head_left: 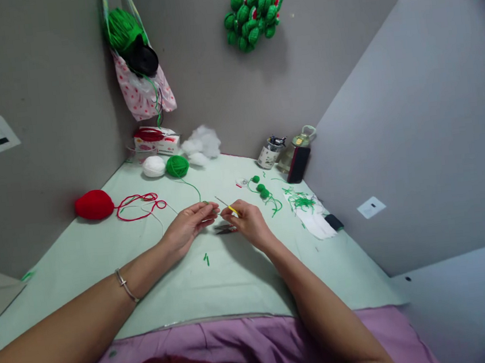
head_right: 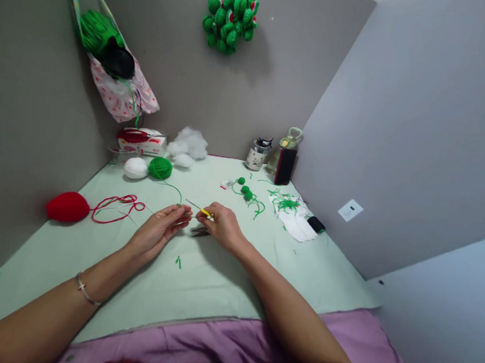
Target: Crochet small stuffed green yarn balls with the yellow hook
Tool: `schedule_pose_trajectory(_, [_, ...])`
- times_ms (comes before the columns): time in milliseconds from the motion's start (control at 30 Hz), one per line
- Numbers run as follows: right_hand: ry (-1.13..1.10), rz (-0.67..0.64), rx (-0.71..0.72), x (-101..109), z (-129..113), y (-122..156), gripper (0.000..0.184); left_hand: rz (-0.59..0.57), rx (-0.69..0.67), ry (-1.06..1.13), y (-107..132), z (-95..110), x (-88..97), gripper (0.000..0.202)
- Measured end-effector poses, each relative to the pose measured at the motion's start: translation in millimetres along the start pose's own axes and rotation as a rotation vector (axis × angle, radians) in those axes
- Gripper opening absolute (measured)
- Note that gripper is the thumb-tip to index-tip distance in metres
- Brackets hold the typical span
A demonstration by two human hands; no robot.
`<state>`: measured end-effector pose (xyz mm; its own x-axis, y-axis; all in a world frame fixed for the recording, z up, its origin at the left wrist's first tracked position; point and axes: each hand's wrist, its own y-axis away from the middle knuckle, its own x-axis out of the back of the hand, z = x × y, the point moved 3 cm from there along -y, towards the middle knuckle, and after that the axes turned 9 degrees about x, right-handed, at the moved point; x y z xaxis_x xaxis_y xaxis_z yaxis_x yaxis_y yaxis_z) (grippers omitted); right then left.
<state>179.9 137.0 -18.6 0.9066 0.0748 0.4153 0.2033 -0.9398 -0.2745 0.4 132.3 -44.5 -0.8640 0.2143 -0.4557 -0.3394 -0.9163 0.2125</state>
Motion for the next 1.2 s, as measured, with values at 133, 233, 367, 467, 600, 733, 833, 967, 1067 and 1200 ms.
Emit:
schedule_pose_trajectory(133, [-0.02,0.063,-0.012,3.1,-2.8,-0.7,0.008,-0.039,0.03,-0.025,2.6,-1.5,-3.7,0.04])
schedule_pose_trajectory(233, [-0.127,0.058,-0.062,-1.2,-3.1,-1.4,0.013,-0.054,0.031,-0.06,2.9,-2.7,-4.6,0.036])
schedule_pose_trajectory(367, [-0.323,0.054,-0.149,-6.7,-1.2,-2.5,0.027,-0.052,0.015,-0.089,3.1,-1.8,-5.6,0.033])
schedule_pose_trajectory(467, [-0.451,0.018,-0.204,-7.3,-1.7,-3.6,0.036,-0.042,-0.001,-0.106,4.2,0.5,-7.2,0.033])
schedule_pose_trajectory(600, [-0.561,-0.017,-0.234,-3.4,-5.9,-4.7,0.043,-0.016,-0.015,-0.129,4.1,1.4,-7.0,0.034])
schedule_pose_trajectory(733, [-0.571,-0.09,-0.26,-2.7,-9.8,-2.5,0.039,0.067,-0.09,-0.137,1.7,3.0,-1.8,0.032])
schedule_pose_trajectory(833, [-0.529,-0.157,-0.274,-7.3,-10.9,1.1,0.033,0.121,-0.169,-0.163,1.8,4.9,-0.2,0.028])
schedule_pose_trajectory(967, [-0.484,-0.234,-0.276,-15.9,-11.5,5.0,0.028,0.096,-0.208,-0.232,3.7,4.6,-4.0,0.026])
schedule_pose_trajectory(1067, [-0.487,-0.228,-0.276,-17.1,-11.1,4.3,0.03,0.099,-0.213,-0.266,3.6,3.3,-4.2,0.026])
schedule_pose_trajectory(1200, [-0.509,-0.132,-0.272,-11.3,-9.9,0.4,0.038,0.059,-0.176,-0.3,1.9,0.4,-4.2,0.033])
